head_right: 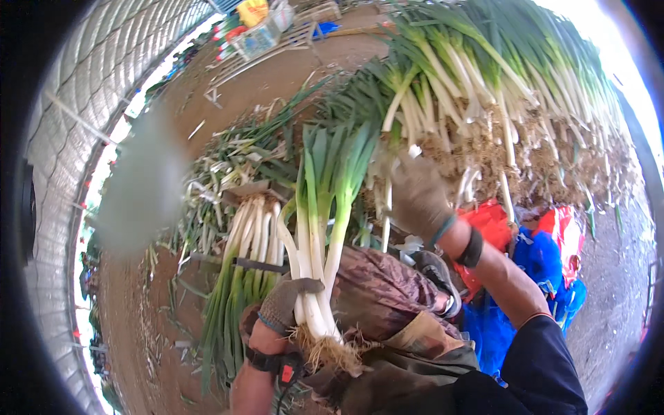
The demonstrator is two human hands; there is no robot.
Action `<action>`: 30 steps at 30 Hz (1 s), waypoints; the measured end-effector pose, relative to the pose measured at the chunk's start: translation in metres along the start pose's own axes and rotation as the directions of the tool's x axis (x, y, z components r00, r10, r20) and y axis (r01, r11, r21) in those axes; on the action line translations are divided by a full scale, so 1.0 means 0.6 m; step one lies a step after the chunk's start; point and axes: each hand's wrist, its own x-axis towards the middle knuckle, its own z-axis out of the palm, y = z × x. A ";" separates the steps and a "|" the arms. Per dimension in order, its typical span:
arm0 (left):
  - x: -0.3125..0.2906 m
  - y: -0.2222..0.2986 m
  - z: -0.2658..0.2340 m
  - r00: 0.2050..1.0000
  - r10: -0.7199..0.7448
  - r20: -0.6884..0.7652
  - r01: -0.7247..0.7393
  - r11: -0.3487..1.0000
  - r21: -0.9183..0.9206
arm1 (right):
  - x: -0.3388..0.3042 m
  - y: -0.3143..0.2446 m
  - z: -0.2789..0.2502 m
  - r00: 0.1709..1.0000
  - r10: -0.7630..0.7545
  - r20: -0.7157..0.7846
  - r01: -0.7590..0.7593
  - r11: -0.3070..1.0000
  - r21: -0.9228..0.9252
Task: Cleaning and sorting leeks by peeling outer layers and arranging them into a metal alignment tray.
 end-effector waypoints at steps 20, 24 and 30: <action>-0.265 0.225 -0.108 0.533 0.821 -0.203 -0.812 0.564 0.152 | 0.183 -0.322 -0.196 0.973 -0.166 -0.159 0.075 -0.426 0.902; -0.149 0.123 -0.066 0.293 0.953 0.075 -0.553 0.104 0.827 | 0.165 -0.243 -0.212 0.963 -0.204 0.176 -0.268 -0.666 0.696; -0.064 0.049 0.079 0.695 0.674 0.253 -0.711 0.590 0.382 | 0.120 -0.160 -0.181 0.938 -0.265 0.222 -0.346 -0.733 0.586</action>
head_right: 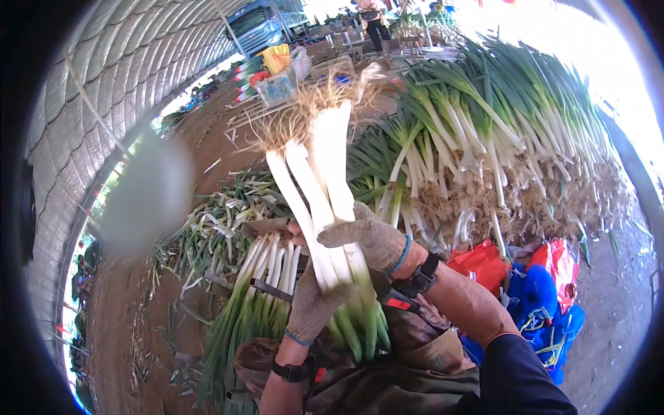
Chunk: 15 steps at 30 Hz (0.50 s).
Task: Cleaning and sorting leeks by peeling outer layers and arranging them into a metal alignment tray.
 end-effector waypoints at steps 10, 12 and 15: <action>0.005 0.007 0.070 0.917 -0.069 -0.392 0.046 0.997 -0.070 | -0.019 0.018 -0.022 0.953 -0.161 -0.258 0.051 0.921 -0.385; 0.003 -0.001 0.069 0.927 -0.070 -0.369 0.086 0.996 0.027 | -0.024 0.030 -0.033 0.936 -0.204 -0.287 0.044 0.877 -0.479; -0.006 -0.013 0.052 0.941 -0.183 -0.285 0.128 0.971 -0.203 | -0.039 0.011 -0.030 0.947 -0.128 -0.295 -0.046 0.854 -0.519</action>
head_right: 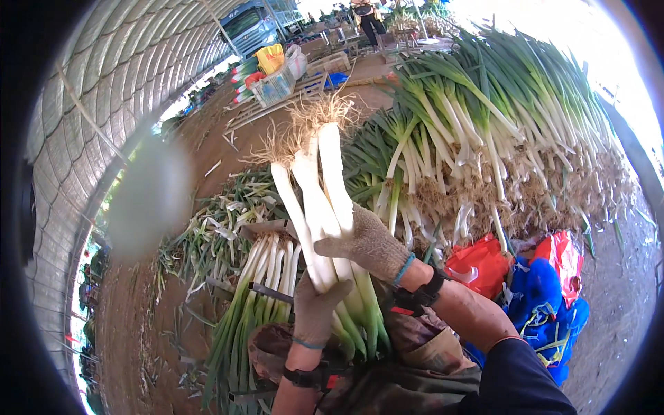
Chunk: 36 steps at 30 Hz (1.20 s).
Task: Cleaning and sorting leeks by peeling outer layers and arranging them into a metal alignment tray.
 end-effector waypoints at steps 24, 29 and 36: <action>0.009 0.001 -0.077 0.895 0.001 0.446 0.075 0.985 -0.155 | -0.021 -0.033 -0.013 0.952 0.021 0.304 -0.075 0.983 0.169; 0.032 -0.029 -0.096 0.856 -0.045 0.515 0.083 0.995 -0.050 | 0.003 -0.001 0.044 0.880 -0.287 0.379 0.245 0.957 0.156; 0.012 0.019 -0.114 0.891 0.042 0.453 -0.048 0.999 0.003 | 0.003 -0.030 0.104 0.923 -0.274 0.271 0.340 0.909 -0.240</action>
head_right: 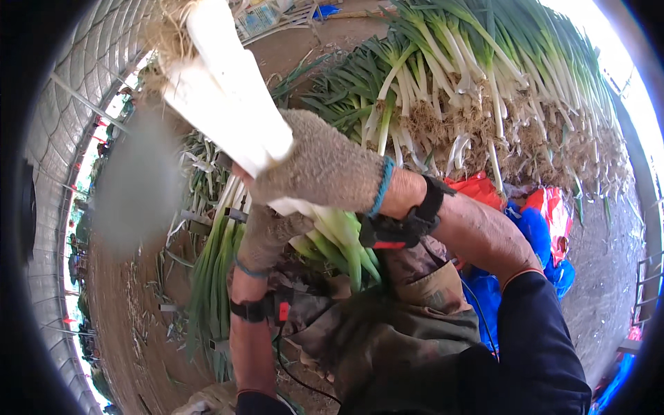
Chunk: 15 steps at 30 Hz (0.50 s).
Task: Cleaning and sorting leeks by peeling outer layers and arranging them into a metal alignment tray.
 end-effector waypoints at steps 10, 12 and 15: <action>-0.014 -0.038 0.101 0.712 0.412 -0.569 0.073 0.763 0.643 | 0.037 -0.041 0.080 0.968 0.011 -0.253 -0.066 0.975 -0.211; 0.008 -0.024 0.100 0.592 0.575 -0.564 -0.084 0.740 0.667 | 0.047 -0.066 0.069 0.980 -0.132 -0.152 0.044 0.877 -0.478; 0.033 0.053 0.082 0.363 0.773 -0.520 -0.254 0.619 0.743 | 0.055 -0.081 0.051 0.985 -0.172 -0.004 0.140 0.819 -0.556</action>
